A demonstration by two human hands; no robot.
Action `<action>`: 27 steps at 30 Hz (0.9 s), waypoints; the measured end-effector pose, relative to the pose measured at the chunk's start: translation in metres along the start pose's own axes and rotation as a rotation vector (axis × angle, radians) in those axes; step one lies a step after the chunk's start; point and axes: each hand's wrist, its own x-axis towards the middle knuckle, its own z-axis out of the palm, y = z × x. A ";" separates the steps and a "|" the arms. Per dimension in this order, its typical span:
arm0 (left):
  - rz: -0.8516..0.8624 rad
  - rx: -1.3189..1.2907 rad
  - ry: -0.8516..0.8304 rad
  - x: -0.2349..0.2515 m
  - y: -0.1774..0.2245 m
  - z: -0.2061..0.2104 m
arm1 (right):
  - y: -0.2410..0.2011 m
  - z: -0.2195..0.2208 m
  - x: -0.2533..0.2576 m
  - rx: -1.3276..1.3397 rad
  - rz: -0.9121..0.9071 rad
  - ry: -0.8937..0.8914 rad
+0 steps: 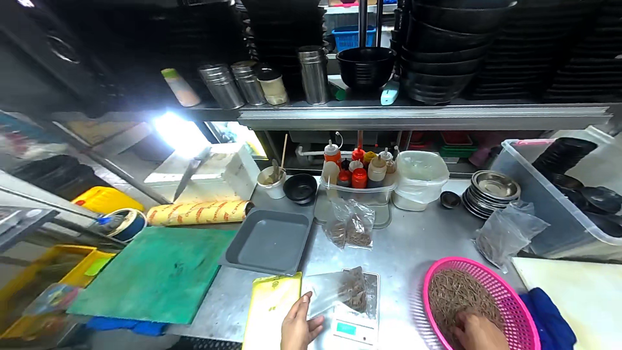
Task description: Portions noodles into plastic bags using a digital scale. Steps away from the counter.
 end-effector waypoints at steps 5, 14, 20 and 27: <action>-0.029 0.017 0.018 0.004 -0.003 -0.002 | -0.003 -0.012 -0.006 0.037 -0.072 0.080; -0.105 -0.077 0.024 0.007 -0.008 0.003 | 0.015 -0.064 -0.032 0.206 -0.285 0.387; -0.017 0.103 0.103 0.015 -0.008 0.009 | 0.008 -0.088 -0.040 0.540 -0.230 0.481; 0.181 0.411 0.161 0.026 -0.010 0.015 | 0.008 -0.107 -0.048 0.658 -0.261 0.552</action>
